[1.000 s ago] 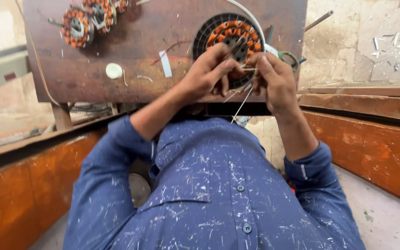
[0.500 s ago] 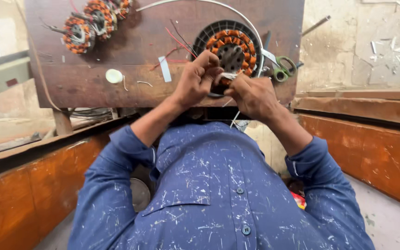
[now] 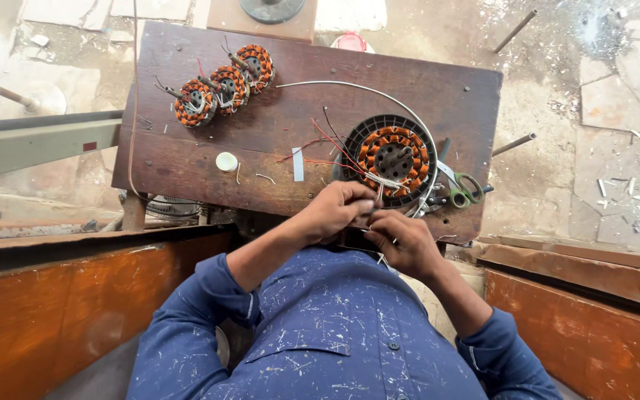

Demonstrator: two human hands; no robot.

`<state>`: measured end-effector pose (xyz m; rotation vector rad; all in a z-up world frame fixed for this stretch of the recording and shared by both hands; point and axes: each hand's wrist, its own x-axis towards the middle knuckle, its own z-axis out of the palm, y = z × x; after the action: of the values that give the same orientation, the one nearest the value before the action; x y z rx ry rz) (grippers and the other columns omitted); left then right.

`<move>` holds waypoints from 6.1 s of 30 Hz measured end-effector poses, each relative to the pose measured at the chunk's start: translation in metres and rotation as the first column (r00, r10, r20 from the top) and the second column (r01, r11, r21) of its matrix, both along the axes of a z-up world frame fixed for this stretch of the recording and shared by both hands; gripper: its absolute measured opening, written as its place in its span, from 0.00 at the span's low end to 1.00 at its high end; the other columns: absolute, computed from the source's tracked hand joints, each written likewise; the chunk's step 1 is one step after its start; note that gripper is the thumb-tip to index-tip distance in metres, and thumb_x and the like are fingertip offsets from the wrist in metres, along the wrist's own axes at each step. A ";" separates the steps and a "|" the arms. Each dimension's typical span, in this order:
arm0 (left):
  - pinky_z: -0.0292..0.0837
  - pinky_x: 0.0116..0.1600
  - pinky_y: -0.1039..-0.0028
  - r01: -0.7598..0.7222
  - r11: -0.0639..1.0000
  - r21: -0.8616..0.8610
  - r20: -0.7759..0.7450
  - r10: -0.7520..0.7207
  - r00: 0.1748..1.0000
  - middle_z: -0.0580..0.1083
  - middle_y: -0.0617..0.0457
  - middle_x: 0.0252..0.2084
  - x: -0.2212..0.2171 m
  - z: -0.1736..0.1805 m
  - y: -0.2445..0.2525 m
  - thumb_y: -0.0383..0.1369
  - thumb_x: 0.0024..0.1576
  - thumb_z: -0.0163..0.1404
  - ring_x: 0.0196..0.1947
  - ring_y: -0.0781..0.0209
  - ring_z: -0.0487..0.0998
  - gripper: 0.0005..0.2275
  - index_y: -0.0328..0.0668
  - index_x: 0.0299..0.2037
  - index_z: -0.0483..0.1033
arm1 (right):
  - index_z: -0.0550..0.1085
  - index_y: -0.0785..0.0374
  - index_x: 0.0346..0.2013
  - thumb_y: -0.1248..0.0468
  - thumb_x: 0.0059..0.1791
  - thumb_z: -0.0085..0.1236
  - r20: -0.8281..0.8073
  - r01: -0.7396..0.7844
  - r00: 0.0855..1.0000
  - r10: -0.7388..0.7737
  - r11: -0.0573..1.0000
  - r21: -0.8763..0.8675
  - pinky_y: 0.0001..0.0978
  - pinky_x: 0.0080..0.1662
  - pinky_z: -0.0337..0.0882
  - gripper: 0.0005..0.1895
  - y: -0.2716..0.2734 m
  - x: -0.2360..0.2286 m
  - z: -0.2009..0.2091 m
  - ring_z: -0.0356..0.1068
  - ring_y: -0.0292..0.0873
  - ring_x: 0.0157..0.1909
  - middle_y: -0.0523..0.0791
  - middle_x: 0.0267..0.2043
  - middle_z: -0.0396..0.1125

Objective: The person works on a motor stator, stripping and twisting wires, then wrapping connections with white tape. They use pliers and scissors to cut and manipulate wires, then clean the workbench by sweeping debris into a drawer.

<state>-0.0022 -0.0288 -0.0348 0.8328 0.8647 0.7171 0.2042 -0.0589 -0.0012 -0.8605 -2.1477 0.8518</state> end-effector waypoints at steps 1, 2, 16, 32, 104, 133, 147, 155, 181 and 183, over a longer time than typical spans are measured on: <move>0.76 0.48 0.71 -0.026 0.965 0.261 -0.073 0.047 0.996 0.79 0.46 0.42 0.000 0.000 0.001 0.25 0.60 0.53 0.41 0.57 0.79 0.08 0.33 0.48 0.80 | 0.73 0.66 0.37 0.70 0.50 0.63 -0.064 0.027 0.997 -0.032 0.996 -0.083 0.32 0.40 0.75 0.05 0.001 0.000 0.000 0.75 0.44 0.38 0.47 0.42 0.74; 0.76 0.48 0.71 -0.031 0.863 0.505 -0.131 0.111 0.985 0.78 0.46 0.42 0.000 0.000 0.003 0.24 0.59 0.54 0.42 0.54 0.80 0.09 0.33 0.48 0.80 | 0.74 0.66 0.37 0.71 0.51 0.60 -0.126 0.048 0.990 -0.069 0.985 -0.167 0.31 0.39 0.75 0.03 0.003 0.000 0.001 0.74 0.42 0.38 0.46 0.42 0.74; 0.74 0.37 0.62 0.176 0.486 0.856 -0.473 0.600 0.646 0.71 0.49 0.40 0.000 0.016 -0.020 0.22 0.57 0.55 0.34 0.46 0.78 0.05 0.41 0.40 0.75 | 0.75 0.60 0.34 0.63 0.53 0.64 0.448 -0.072 0.894 -0.024 0.978 0.197 0.38 0.31 0.69 0.07 0.035 0.009 0.036 0.71 0.44 0.28 0.45 0.31 0.72; 0.76 0.42 0.79 -0.234 0.930 0.284 0.042 0.231 0.972 0.75 0.59 0.34 0.004 0.016 0.004 0.24 0.65 0.49 0.34 0.71 0.79 0.02 0.35 0.45 0.71 | 0.71 0.67 0.52 0.66 0.49 0.55 0.194 0.118 0.947 -0.257 0.838 0.533 0.48 0.47 0.73 0.17 0.016 0.060 -0.066 0.71 0.56 0.45 0.54 0.47 0.70; 0.74 0.53 0.77 -0.420 0.757 0.501 0.059 0.455 0.889 0.73 0.49 0.52 -0.013 -0.010 0.039 0.25 0.68 0.53 0.47 0.68 0.74 0.07 0.32 0.53 0.80 | 0.74 0.68 0.54 0.69 0.54 0.60 0.313 0.595 0.689 -0.654 0.757 0.270 0.35 0.41 0.78 0.14 0.034 0.072 -0.074 0.77 0.48 0.42 0.56 0.46 0.75; 0.74 0.39 0.64 0.515 0.570 0.641 -0.646 0.038 0.762 0.80 0.44 0.32 0.014 0.062 0.145 0.28 0.57 0.57 0.31 0.54 0.78 0.05 0.33 0.37 0.82 | 0.80 0.69 0.47 0.67 0.53 0.61 -0.222 0.330 0.802 -0.554 0.721 -0.609 0.25 0.36 0.72 0.10 0.123 0.038 0.008 0.71 0.34 0.32 0.46 0.37 0.77; 0.76 0.46 0.73 -0.074 0.390 0.918 -0.083 0.370 0.925 0.77 0.49 0.43 0.011 0.020 0.015 0.24 0.64 0.51 0.42 0.63 0.81 0.09 0.34 0.53 0.78 | 0.79 0.68 0.47 0.73 0.52 0.65 -0.195 0.396 0.897 -0.397 0.917 -0.047 0.28 0.40 0.75 0.08 0.020 -0.012 0.024 0.75 0.38 0.38 0.50 0.40 0.75; 0.69 0.25 0.79 -0.214 0.977 0.007 0.311 0.201 0.929 0.73 0.57 0.26 0.017 0.009 0.026 0.31 0.66 0.50 0.21 0.71 0.73 0.07 0.34 0.44 0.78 | 0.72 0.65 0.65 0.71 0.59 0.46 0.092 0.249 0.963 -0.253 0.967 0.057 0.29 0.40 0.73 0.19 0.046 -0.006 0.029 0.72 0.38 0.38 0.46 0.42 0.71; 0.71 0.28 0.78 -0.226 0.871 0.437 -0.216 0.346 0.913 0.78 0.49 0.37 -0.018 0.049 0.017 0.34 0.66 0.50 0.24 0.68 0.76 0.11 0.32 0.51 0.77 | 0.68 0.68 0.56 0.60 0.46 0.60 0.929 0.674 0.313 -0.195 0.735 -0.072 0.49 0.50 0.75 0.26 0.090 0.112 -0.126 0.75 0.60 0.48 0.60 0.47 0.73; 0.71 0.27 0.81 -0.224 0.922 0.317 -0.163 0.285 0.944 0.80 0.51 0.42 -0.007 0.055 0.049 0.35 0.62 0.52 0.21 0.70 0.76 0.14 0.30 0.52 0.75 | 0.64 0.69 0.61 0.58 0.46 0.60 0.923 0.683 0.330 -0.199 0.725 -0.088 0.51 0.49 0.75 0.32 0.076 0.119 -0.153 0.75 0.62 0.47 0.61 0.44 0.74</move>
<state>-0.0090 0.0205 0.0198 1.0870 1.0831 1.0206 0.3229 0.0167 -0.1545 -2.5404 -2.2067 0.6608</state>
